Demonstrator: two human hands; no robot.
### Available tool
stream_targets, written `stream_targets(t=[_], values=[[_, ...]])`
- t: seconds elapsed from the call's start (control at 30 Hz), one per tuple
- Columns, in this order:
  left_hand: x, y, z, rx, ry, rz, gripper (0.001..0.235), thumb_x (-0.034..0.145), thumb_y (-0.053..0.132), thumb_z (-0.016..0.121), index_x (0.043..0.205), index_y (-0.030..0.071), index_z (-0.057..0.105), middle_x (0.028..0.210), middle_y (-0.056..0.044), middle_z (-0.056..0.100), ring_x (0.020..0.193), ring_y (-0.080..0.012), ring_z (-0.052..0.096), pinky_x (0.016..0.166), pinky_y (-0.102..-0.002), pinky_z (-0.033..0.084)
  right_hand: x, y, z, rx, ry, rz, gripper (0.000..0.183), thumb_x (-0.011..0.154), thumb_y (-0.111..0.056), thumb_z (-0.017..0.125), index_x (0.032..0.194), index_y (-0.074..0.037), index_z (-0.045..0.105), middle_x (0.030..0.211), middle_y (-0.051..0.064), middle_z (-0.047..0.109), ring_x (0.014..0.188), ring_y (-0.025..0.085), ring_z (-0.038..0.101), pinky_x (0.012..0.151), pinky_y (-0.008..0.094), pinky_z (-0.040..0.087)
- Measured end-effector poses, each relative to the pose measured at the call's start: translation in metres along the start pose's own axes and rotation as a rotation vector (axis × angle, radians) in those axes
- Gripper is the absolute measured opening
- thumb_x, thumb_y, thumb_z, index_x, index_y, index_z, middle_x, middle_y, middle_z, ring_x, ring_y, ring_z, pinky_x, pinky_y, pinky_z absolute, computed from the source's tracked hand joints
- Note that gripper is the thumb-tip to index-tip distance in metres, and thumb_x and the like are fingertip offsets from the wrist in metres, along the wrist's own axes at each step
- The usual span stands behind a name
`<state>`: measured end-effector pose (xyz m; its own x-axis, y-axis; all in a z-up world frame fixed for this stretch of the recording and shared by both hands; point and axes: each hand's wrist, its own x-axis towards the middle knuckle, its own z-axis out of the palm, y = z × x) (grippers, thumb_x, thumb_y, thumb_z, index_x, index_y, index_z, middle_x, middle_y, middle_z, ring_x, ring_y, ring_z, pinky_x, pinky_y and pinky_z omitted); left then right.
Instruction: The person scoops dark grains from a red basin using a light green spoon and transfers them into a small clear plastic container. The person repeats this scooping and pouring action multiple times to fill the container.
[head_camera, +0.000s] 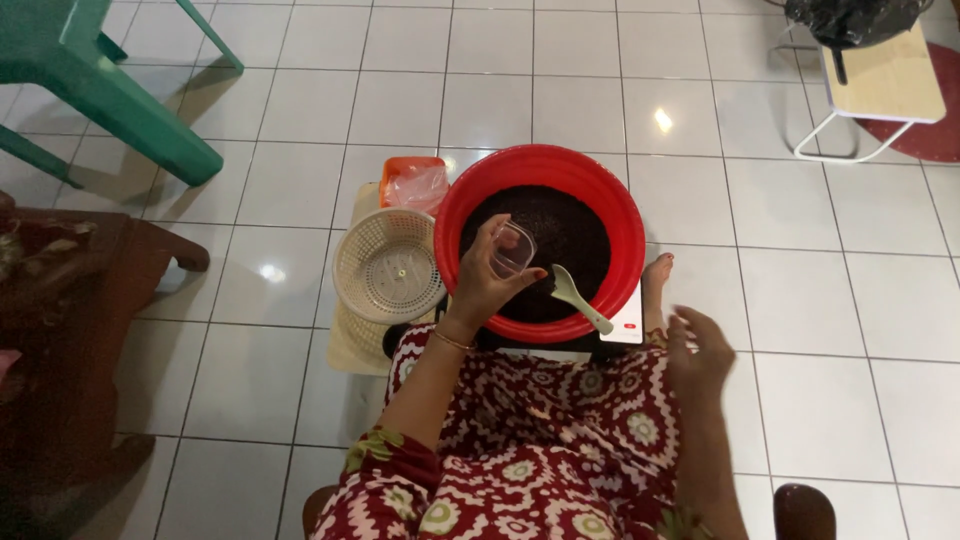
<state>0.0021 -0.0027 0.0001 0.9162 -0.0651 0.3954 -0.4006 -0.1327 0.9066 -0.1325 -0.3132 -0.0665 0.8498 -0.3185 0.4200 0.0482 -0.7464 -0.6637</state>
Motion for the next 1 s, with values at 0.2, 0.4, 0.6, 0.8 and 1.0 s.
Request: stream_targets(t=[0.2, 0.4, 0.6, 0.8, 1.0], values=[[0.002, -0.003, -0.001, -0.022, -0.001, 0.026, 0.095, 0.063, 0.035, 0.100, 0.139, 0.002, 0.053, 0.108, -0.014, 0.069, 0.098, -0.0263, 0.069, 0.098, -0.040, 0.056, -0.016, 0.104, -0.008, -0.588, -0.537, 0.565, 0.077, 0.092, -0.077, 0.053, 0.121, -0.010, 0.077, 0.109, 0.020, 0.079, 0.111, 0.043, 0.072, 0.096, 0.052, 0.053], [0.001, -0.003, -0.001, -0.039, 0.028, 0.034, 0.096, 0.063, 0.034, 0.101, 0.139, 0.001, 0.053, 0.108, -0.015, 0.068, 0.098, -0.0267, 0.069, 0.100, -0.040, 0.055, 0.005, 0.106, 0.004, -0.555, -0.527, 0.522, 0.036, 0.094, -0.040, 0.071, 0.103, -0.006, 0.081, 0.093, 0.019, 0.078, 0.097, 0.043, 0.075, 0.083, 0.050, 0.057], [0.003, -0.007, 0.001, -0.033, 0.045, 0.052, 0.099, 0.061, 0.037, 0.101, 0.140, 0.003, 0.053, 0.108, -0.014, 0.069, 0.098, -0.0260, 0.069, 0.099, -0.041, 0.056, -0.012, 0.255, 0.015, -0.770, -0.361, 0.585, 0.032, 0.101, -0.038, 0.066, 0.101, -0.009, 0.080, 0.087, 0.014, 0.078, 0.086, 0.038, 0.078, 0.070, 0.045, 0.061], [0.001, -0.001, -0.001, -0.038, 0.046, 0.051, 0.097, 0.064, 0.038, 0.100, 0.141, 0.001, 0.052, 0.110, -0.015, 0.068, 0.099, -0.0269, 0.069, 0.100, -0.042, 0.055, -0.046, 0.191, 0.037, -0.168, -0.077, 0.343, 0.029, 0.100, -0.025, 0.071, 0.114, 0.001, 0.074, 0.101, 0.025, 0.073, 0.093, 0.043, 0.072, 0.076, 0.047, 0.059], [0.001, -0.008, -0.002, -0.018, 0.039, 0.079, 0.097, 0.065, 0.037, 0.100, 0.141, 0.001, 0.051, 0.110, -0.016, 0.068, 0.099, -0.0297, 0.069, 0.100, -0.044, 0.055, -0.046, 0.054, 0.030, -0.018, -0.108, 0.123, 0.032, 0.099, -0.005, 0.060, 0.127, 0.009, 0.066, 0.108, 0.029, 0.067, 0.099, 0.047, 0.068, 0.083, 0.052, 0.059]])
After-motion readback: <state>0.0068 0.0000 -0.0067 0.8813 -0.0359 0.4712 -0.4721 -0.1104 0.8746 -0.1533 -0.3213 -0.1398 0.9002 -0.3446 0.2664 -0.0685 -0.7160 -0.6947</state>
